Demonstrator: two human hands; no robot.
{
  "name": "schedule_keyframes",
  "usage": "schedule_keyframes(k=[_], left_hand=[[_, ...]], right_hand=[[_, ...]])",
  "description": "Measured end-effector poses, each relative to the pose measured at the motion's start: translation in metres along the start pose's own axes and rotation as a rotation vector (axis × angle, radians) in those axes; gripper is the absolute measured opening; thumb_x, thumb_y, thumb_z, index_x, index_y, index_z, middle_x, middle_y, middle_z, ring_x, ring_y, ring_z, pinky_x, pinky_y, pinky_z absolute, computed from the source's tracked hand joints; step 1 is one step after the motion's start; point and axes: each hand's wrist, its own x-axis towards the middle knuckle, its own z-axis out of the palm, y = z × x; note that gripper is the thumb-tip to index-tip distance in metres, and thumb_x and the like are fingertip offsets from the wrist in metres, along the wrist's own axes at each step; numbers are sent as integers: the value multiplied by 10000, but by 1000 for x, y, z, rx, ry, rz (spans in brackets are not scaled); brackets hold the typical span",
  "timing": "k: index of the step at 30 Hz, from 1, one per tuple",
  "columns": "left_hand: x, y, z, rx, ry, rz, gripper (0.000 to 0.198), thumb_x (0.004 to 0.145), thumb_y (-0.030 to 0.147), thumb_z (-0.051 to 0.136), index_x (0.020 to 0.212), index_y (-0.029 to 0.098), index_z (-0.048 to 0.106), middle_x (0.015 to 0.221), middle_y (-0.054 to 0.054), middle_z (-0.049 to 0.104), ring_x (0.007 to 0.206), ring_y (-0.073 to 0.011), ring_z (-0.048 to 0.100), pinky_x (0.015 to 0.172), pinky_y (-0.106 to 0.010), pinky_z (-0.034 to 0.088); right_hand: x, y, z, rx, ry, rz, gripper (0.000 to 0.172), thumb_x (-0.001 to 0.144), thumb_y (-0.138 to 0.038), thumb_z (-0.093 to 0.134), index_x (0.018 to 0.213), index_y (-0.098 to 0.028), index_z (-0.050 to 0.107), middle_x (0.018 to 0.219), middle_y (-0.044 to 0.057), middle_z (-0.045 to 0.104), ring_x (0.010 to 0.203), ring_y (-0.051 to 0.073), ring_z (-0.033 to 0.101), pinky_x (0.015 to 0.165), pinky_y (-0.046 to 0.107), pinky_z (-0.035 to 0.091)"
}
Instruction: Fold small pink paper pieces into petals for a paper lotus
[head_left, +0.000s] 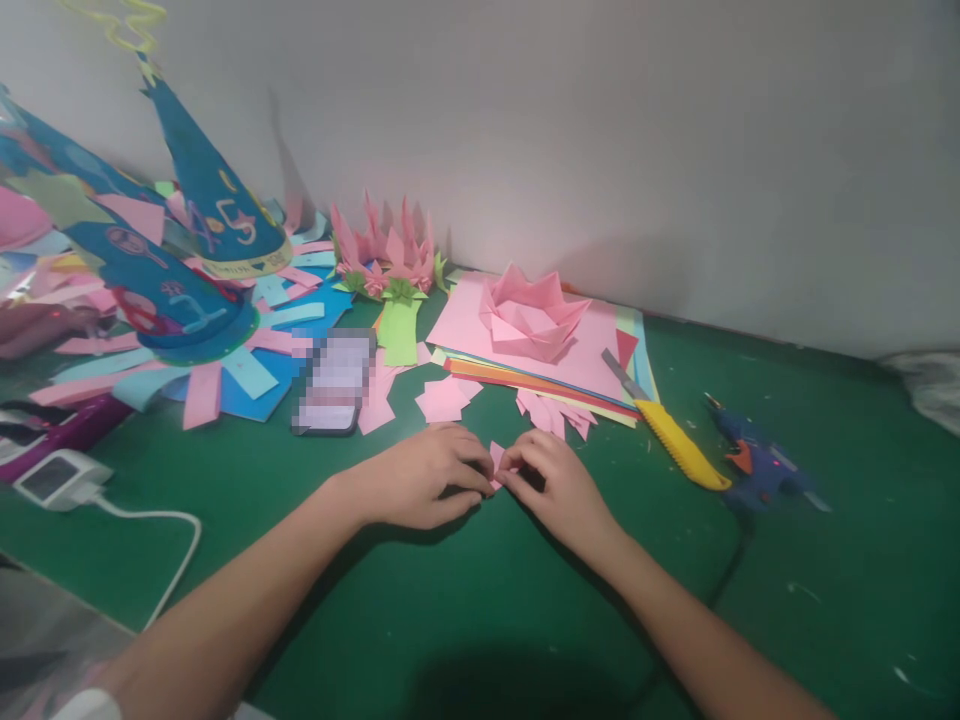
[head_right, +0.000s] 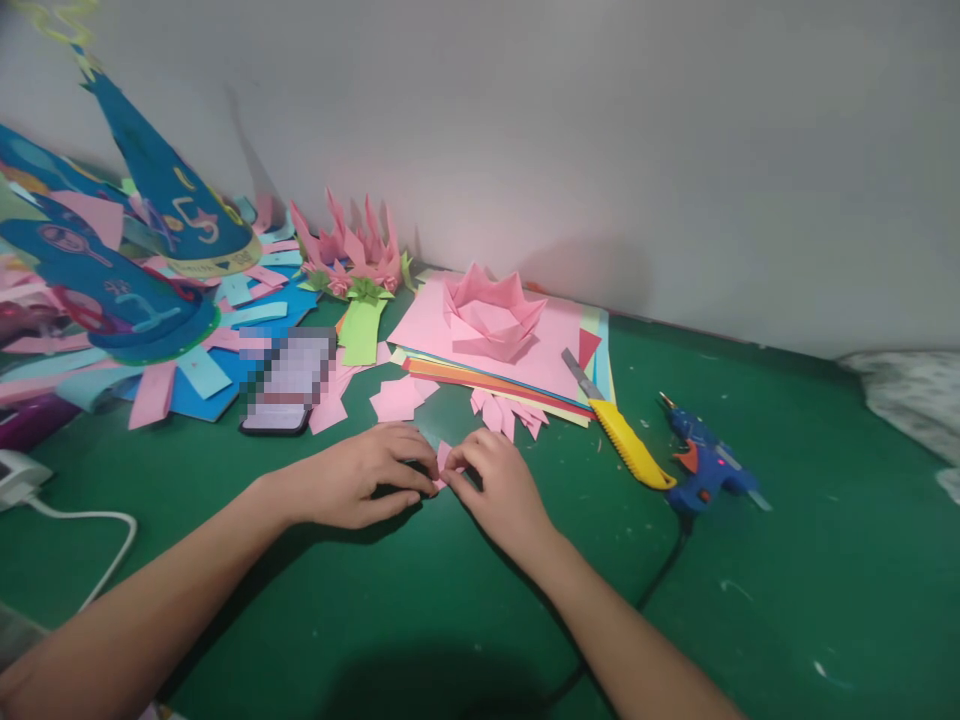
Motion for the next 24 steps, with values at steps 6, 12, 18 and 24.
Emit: schedule_keyframes(k=[6, 12, 18, 24], left_hand=[[2, -1, 1, 11, 12, 10, 218, 838, 124, 481, 874, 176, 690, 941, -76, 665, 926, -205, 582, 863, -362, 427], [-2, -6, 3, -53, 11, 35, 218, 755, 96, 542, 853, 205, 703, 1000, -63, 654, 938, -196, 582, 904, -360, 422], [-3, -8, 3, -104, 17, 19, 206, 811, 112, 498, 823, 192, 688, 981, -56, 668, 952, -185, 583, 910, -343, 420], [-1, -10, 6, -93, 16, 13, 217, 849, 125, 473, 908, 179, 674, 935, -51, 683, 922, -173, 587, 864, -327, 431]], right_hand=[[-2, -4, -1, 15, 2, -8, 22, 812, -184, 590, 800, -202, 592, 836, 25, 529, 794, 172, 518, 714, 316, 410], [-3, -4, -2, 13, -16, 5, 31, 799, -192, 609, 817, -216, 601, 883, 26, 522, 826, 176, 523, 749, 330, 417], [-2, -5, -2, 26, -25, 4, 40, 810, -184, 602, 810, -223, 605, 886, 26, 520, 833, 177, 529, 762, 340, 422], [-2, -3, 0, 19, -26, 7, 43, 800, -194, 621, 774, -219, 598, 880, 22, 514, 843, 177, 527, 763, 333, 424]])
